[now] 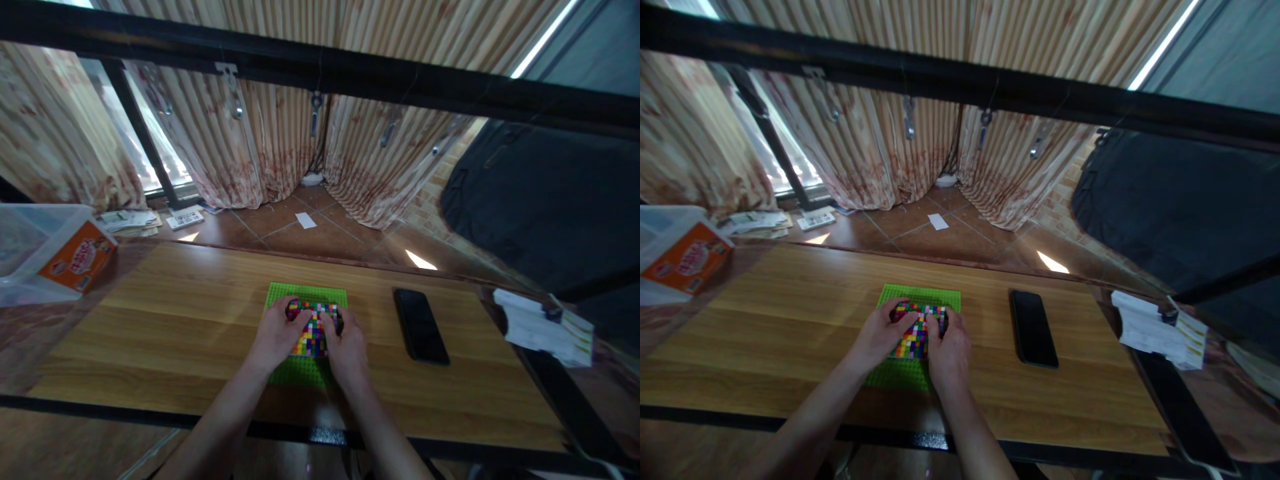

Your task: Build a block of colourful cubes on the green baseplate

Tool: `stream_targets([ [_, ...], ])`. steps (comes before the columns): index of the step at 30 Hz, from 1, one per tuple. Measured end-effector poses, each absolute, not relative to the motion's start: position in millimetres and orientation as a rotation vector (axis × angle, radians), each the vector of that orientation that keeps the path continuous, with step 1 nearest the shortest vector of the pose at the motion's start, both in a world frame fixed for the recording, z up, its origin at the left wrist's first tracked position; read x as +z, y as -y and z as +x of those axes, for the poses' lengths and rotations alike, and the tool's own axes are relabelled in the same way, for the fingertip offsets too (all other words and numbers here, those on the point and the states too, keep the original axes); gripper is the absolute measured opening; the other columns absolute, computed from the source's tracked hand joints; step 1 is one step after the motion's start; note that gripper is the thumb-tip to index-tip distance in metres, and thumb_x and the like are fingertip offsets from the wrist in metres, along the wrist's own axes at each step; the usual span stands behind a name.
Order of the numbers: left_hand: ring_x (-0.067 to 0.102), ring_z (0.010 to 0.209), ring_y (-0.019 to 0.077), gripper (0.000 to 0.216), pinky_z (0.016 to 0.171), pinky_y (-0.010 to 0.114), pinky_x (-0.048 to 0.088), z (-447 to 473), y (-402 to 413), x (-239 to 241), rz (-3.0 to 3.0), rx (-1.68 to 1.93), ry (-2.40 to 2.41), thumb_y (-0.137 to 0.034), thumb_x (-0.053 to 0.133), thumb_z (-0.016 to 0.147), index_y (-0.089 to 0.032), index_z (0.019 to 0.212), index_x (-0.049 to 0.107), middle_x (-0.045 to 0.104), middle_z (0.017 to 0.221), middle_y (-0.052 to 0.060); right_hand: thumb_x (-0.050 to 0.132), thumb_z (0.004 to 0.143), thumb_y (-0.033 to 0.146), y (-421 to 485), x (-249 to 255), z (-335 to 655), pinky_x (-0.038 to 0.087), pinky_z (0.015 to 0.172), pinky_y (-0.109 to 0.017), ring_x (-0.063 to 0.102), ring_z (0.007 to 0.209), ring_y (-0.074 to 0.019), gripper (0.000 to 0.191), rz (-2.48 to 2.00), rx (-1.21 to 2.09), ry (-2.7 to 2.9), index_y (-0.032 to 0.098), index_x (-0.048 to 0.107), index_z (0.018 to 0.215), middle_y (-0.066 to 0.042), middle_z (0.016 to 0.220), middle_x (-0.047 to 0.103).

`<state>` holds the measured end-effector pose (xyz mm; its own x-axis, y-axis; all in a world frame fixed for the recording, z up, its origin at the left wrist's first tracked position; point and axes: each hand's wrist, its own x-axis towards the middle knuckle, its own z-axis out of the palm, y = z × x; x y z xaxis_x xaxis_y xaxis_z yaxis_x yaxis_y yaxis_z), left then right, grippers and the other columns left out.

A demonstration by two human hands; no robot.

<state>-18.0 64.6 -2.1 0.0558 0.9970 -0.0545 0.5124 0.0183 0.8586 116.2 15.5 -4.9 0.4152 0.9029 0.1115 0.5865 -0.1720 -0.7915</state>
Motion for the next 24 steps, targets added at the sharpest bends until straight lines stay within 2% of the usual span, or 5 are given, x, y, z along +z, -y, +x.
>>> stream_targets([
  [8, 0.066, 0.077, 0.0187, 0.04, 0.075, 0.032, 0.053, -12, -60, -8, 1.426, 1.012, -1.478, -0.036, 0.064, 0.078, -0.017, 0.113, 0.065, 0.07, 0.086, 0.004, 0.046, 0.092, 0.052, -15, -5, 115, 0.048, 0.082, -0.037, 0.064, 0.094, -0.0272, 0.049, -1.881, 0.444, 1.298, 0.012, 0.064, 0.115, -0.016, 0.106, 0.068],
  [12, 0.064, 0.07, 0.0176, 0.052, 0.069, 0.032, 0.053, -9, -58, -14, 1.361, 1.017, -1.409, -0.038, 0.066, 0.077, -0.016, 0.123, 0.058, 0.068, 0.083, 0.003, 0.044, 0.093, 0.051, -14, -5, 116, 0.048, 0.083, -0.038, 0.065, 0.095, -0.0272, 0.047, -1.875, 0.458, 1.309, 0.014, 0.063, 0.116, -0.015, 0.106, 0.069],
  [15, 0.065, 0.08, 0.0179, 0.059, 0.075, 0.032, 0.053, -8, -56, -13, 1.35, 1.041, -1.337, -0.034, 0.069, 0.074, -0.017, 0.128, 0.053, 0.067, 0.106, 0.008, 0.041, 0.094, 0.051, -13, -5, 116, 0.048, 0.085, -0.039, 0.065, 0.097, -0.0276, 0.049, -1.864, 0.485, 1.335, 0.014, 0.062, 0.119, -0.015, 0.109, 0.068],
  [18, 0.064, 0.094, 0.0189, 0.06, 0.084, 0.033, 0.052, -7, -54, -9, 1.306, 1.07, -1.263, -0.028, 0.068, 0.073, -0.019, 0.13, 0.052, 0.058, 0.129, 0.01, 0.04, 0.095, 0.052, -11, -5, 115, 0.048, 0.089, -0.041, 0.063, 0.102, -0.0288, 0.052, -1.852, 0.512, 1.372, 0.013, 0.058, 0.124, -0.017, 0.115, 0.065],
  [24, 0.057, 0.117, 0.0237, 0.061, 0.1, 0.038, 0.046, -9, -51, -7, 1.269, 1.064, -1.193, -0.023, 0.065, 0.073, -0.019, 0.132, 0.05, 0.053, 0.138, 0.012, 0.04, 0.095, 0.053, -9, -8, 111, 0.043, 0.098, -0.046, 0.057, 0.114, -0.0317, 0.056, -1.827, 0.508, 1.386, 0.011, 0.054, 0.129, -0.019, 0.122, 0.062],
])
